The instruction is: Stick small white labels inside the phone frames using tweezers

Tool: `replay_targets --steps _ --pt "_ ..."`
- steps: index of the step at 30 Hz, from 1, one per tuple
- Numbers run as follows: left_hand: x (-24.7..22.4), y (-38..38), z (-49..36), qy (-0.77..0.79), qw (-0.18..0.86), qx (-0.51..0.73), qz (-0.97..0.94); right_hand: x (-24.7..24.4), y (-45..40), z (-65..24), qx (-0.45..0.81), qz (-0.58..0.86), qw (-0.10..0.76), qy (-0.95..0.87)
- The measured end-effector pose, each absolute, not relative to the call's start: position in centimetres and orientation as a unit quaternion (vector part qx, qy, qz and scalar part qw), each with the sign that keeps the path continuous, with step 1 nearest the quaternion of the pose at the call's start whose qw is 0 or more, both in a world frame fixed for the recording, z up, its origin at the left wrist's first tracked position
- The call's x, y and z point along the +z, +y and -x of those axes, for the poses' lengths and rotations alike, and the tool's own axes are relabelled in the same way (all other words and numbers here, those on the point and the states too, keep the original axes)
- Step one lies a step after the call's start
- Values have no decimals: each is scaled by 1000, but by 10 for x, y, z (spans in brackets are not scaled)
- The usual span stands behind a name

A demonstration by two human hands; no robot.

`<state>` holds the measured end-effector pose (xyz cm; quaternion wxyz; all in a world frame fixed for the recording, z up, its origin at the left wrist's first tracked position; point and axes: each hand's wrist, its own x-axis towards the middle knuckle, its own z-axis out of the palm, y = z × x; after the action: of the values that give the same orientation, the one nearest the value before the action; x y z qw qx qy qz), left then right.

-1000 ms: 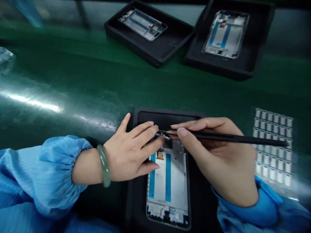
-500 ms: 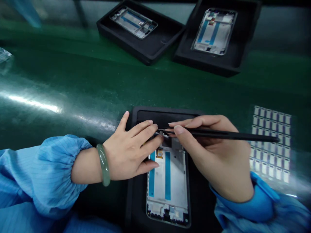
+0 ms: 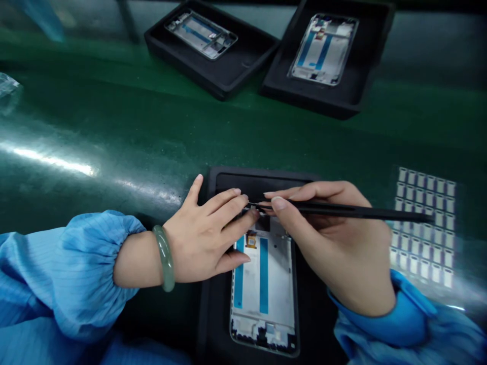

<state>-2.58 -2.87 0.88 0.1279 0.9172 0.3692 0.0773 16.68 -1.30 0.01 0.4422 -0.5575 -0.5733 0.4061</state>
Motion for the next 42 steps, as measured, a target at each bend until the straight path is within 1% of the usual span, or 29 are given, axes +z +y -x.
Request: replay_targets --steps 4,8,14,19,24,29,33,38,42 --pt "9 -29 26 369 125 83 -917 0 -13 -168 405 555 438 -580" --pt "11 -29 26 368 125 76 -918 1 -14 -167 408 551 456 -567" --pt "10 -28 26 364 118 78 -921 -1 -15 -167 373 559 431 -602" --pt "10 -29 24 368 116 79 -919 -1 -15 -167 392 545 439 -596" --pt "10 -29 24 373 113 79 -918 -3 -14 -168 362 542 431 -624" --pt "10 -29 24 367 116 80 -920 -2 -14 -168 362 547 422 -626" --pt "9 -29 23 374 113 87 -916 0 -15 -169 340 556 400 -644" --pt "8 -29 23 371 111 83 -918 1 -15 -170 263 564 365 -693" --pt "7 -28 24 362 109 81 -922 0 -15 -170 261 563 361 -696"
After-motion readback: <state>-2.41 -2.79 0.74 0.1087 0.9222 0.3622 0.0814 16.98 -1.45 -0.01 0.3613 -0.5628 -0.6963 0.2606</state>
